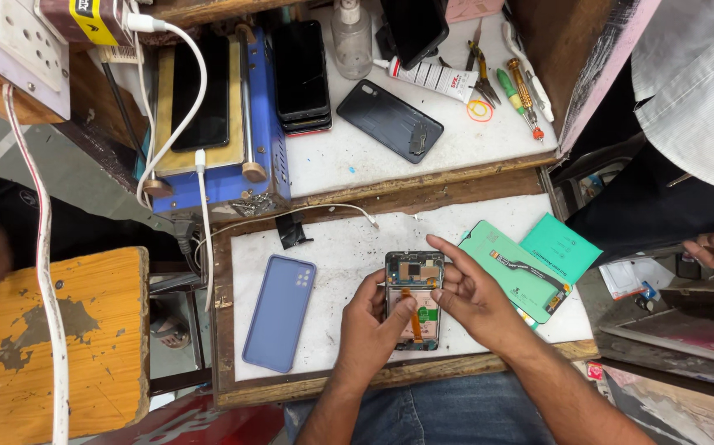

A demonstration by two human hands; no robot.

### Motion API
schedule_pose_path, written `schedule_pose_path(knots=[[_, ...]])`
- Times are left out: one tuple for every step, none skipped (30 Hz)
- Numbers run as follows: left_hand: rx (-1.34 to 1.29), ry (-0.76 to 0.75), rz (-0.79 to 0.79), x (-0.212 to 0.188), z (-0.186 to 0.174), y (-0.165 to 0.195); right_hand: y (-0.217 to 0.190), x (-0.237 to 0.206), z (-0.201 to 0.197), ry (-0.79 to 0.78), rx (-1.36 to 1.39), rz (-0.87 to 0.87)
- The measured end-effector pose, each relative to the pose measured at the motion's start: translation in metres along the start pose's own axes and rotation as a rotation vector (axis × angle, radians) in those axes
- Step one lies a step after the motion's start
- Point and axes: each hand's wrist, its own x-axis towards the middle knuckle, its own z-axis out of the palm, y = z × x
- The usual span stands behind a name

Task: The person handles a disassembled smartphone, aligns the screen assembly with the chassis, and connects a charging cable. They then use a small black card to press along the screen edges, likely to secure the display or remove bubbles. The phone remains on the workbench throughout.

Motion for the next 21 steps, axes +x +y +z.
schedule_pose_path(knots=[[-0.005, 0.034, 0.039, 0.0013, 0.0013, -0.0018, 0.0002, -0.0008, 0.001, -0.001, -0.038, 0.0], [-0.005, 0.035, 0.039, 0.0022, 0.0008, -0.0028, 0.0001, -0.0015, 0.0019, 0.0, -0.04, -0.002], [-0.005, 0.034, 0.039, 0.0034, 0.0001, -0.0033, -0.0003, -0.0025, 0.0026, 0.001, -0.042, -0.004], [-0.005, 0.032, 0.037, 0.0043, 0.0003, -0.0036, -0.0009, -0.0035, 0.0031, 0.005, -0.044, -0.005], [-0.015, 0.034, 0.034, 0.005, 0.0003, -0.0038, -0.0016, -0.0044, 0.0035, 0.0, -0.031, -0.019], [-0.024, 0.036, 0.031, 0.0058, -0.0001, -0.0038, -0.0021, -0.0049, 0.0039, -0.006, -0.017, -0.033], [-0.033, 0.041, 0.028, 0.0063, -0.0002, -0.0038, -0.0026, -0.0051, 0.0042, -0.014, -0.002, -0.047], [-0.053, 0.034, 0.037, 0.0065, -0.0005, -0.0038, -0.0029, -0.0052, 0.0044, -0.012, -0.014, -0.038], [-0.072, 0.028, 0.046, 0.0066, -0.0007, -0.0038, -0.0031, -0.005, 0.0045, -0.01, -0.027, -0.03], [-0.092, 0.021, 0.058, 0.007, -0.0011, -0.0038, -0.003, -0.0045, 0.0045, -0.008, -0.04, -0.024], [-0.1, 0.018, 0.062, 0.007, -0.0016, -0.0038, -0.0028, -0.0041, 0.0045, -0.011, -0.038, -0.028], [-0.109, 0.016, 0.065, 0.0065, -0.0021, -0.0037, -0.0025, -0.0042, 0.0045, -0.013, -0.036, -0.03], [-0.116, 0.011, 0.069, 0.0063, -0.0028, -0.0038, -0.002, -0.0043, 0.0045, -0.012, -0.034, -0.035], [-0.117, 0.007, 0.064, 0.0062, -0.003, -0.0036, -0.0019, -0.0043, 0.0043, -0.012, -0.043, -0.032], [-0.118, 0.003, 0.058, 0.0062, -0.0033, -0.0037, -0.0015, -0.0045, 0.0042, -0.012, -0.052, -0.03], [-0.119, 0.0, 0.052, 0.006, -0.0032, -0.0036, -0.0015, -0.0047, 0.004, -0.012, -0.061, -0.027], [-0.117, 0.001, 0.055, 0.0063, -0.0033, -0.0038, -0.0013, -0.0045, 0.0042, -0.013, -0.062, -0.031], [-0.115, 0.002, 0.057, 0.0064, -0.0031, -0.0039, -0.0013, -0.0045, 0.0042, -0.014, -0.063, -0.034], [-0.114, 0.004, 0.057, 0.0064, -0.0029, -0.0042, -0.0012, -0.0046, 0.0044, -0.016, -0.064, -0.036], [-0.116, 0.004, 0.054, 0.0066, -0.0029, -0.0045, -0.0011, -0.0047, 0.0043, -0.011, -0.084, -0.038], [-0.119, 0.003, 0.051, 0.0071, -0.003, -0.0048, -0.0007, -0.0046, 0.0042, -0.005, -0.104, -0.04]])
